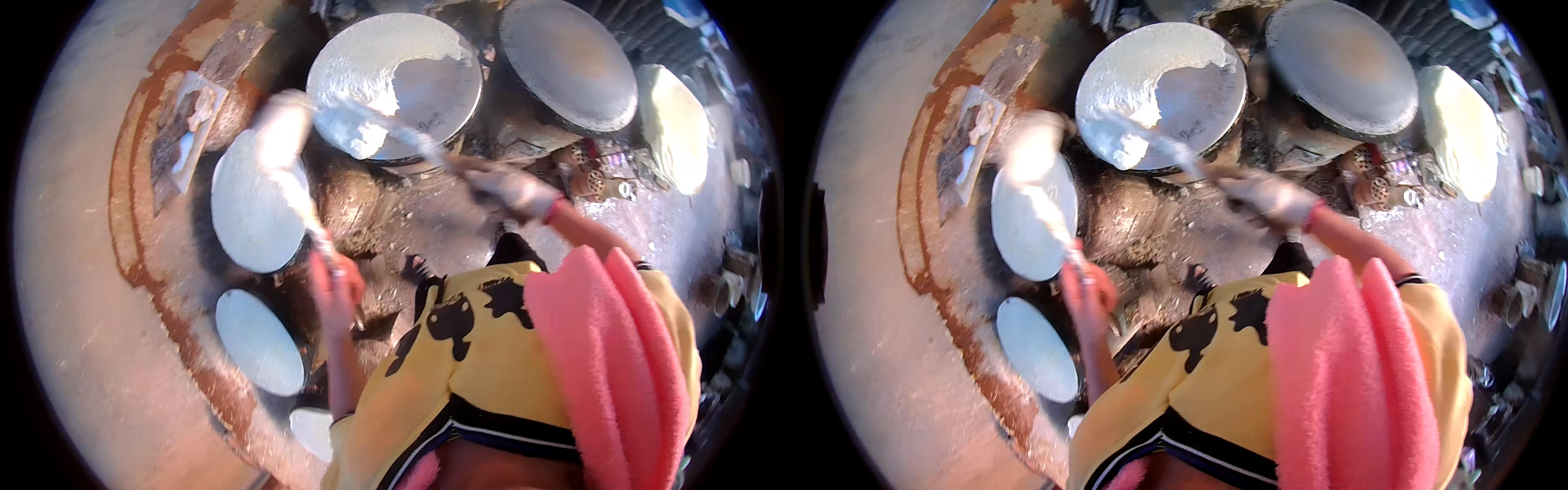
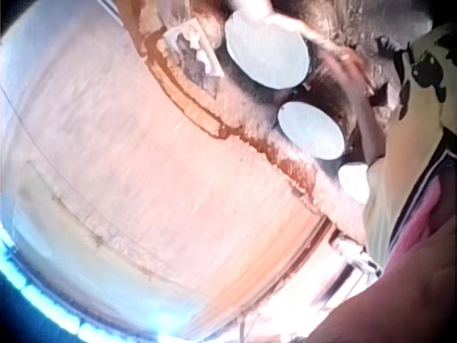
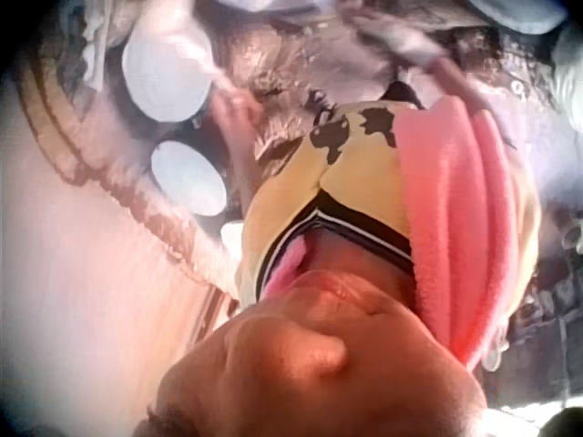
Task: The person pours white batter onto several circular griddles, spreads it into thin layers using a wooden tool, and flips the cooked crepes by hand and with a spreader.
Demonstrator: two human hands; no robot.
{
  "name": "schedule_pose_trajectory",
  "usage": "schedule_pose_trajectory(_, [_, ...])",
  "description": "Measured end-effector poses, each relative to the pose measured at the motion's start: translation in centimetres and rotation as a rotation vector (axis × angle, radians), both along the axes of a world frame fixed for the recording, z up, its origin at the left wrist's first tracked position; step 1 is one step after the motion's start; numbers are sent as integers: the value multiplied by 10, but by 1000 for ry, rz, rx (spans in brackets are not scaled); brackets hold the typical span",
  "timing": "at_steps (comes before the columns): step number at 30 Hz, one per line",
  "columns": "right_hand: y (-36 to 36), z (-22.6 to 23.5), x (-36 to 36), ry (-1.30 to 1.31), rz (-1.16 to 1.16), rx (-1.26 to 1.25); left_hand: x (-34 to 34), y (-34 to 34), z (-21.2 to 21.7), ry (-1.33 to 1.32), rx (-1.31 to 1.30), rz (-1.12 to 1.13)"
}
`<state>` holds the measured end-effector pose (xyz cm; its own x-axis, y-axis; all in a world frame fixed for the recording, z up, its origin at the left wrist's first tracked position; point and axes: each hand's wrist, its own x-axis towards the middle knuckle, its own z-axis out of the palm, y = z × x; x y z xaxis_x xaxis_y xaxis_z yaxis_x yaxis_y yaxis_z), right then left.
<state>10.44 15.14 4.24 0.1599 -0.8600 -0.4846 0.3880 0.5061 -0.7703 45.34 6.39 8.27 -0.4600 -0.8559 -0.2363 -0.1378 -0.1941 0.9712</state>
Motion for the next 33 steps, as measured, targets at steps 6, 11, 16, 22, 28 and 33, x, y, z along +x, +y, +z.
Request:
schedule_pose_trajectory(6, [-91,-73,233,104,-544,-213,20,-71,33,273,-127,135])
schedule_pose_trajectory(11, [-91,-29,268,-31,-725,135,85,-37,20,214,87,268])
schedule_pose_trajectory(16, [-107,-100,265,385,-772,-85,101,-7,-1,219,46,270])
schedule_pose_trajectory(22, [-51,-76,221,127,-805,90,126,47,0,229,132,309])
schedule_pose_trajectory(28, [-43,-46,185,-52,-741,97,115,69,4,232,220,335])
schedule_pose_trajectory(33, [-31,-90,219,271,-516,8,87,42,1,263,221,235])
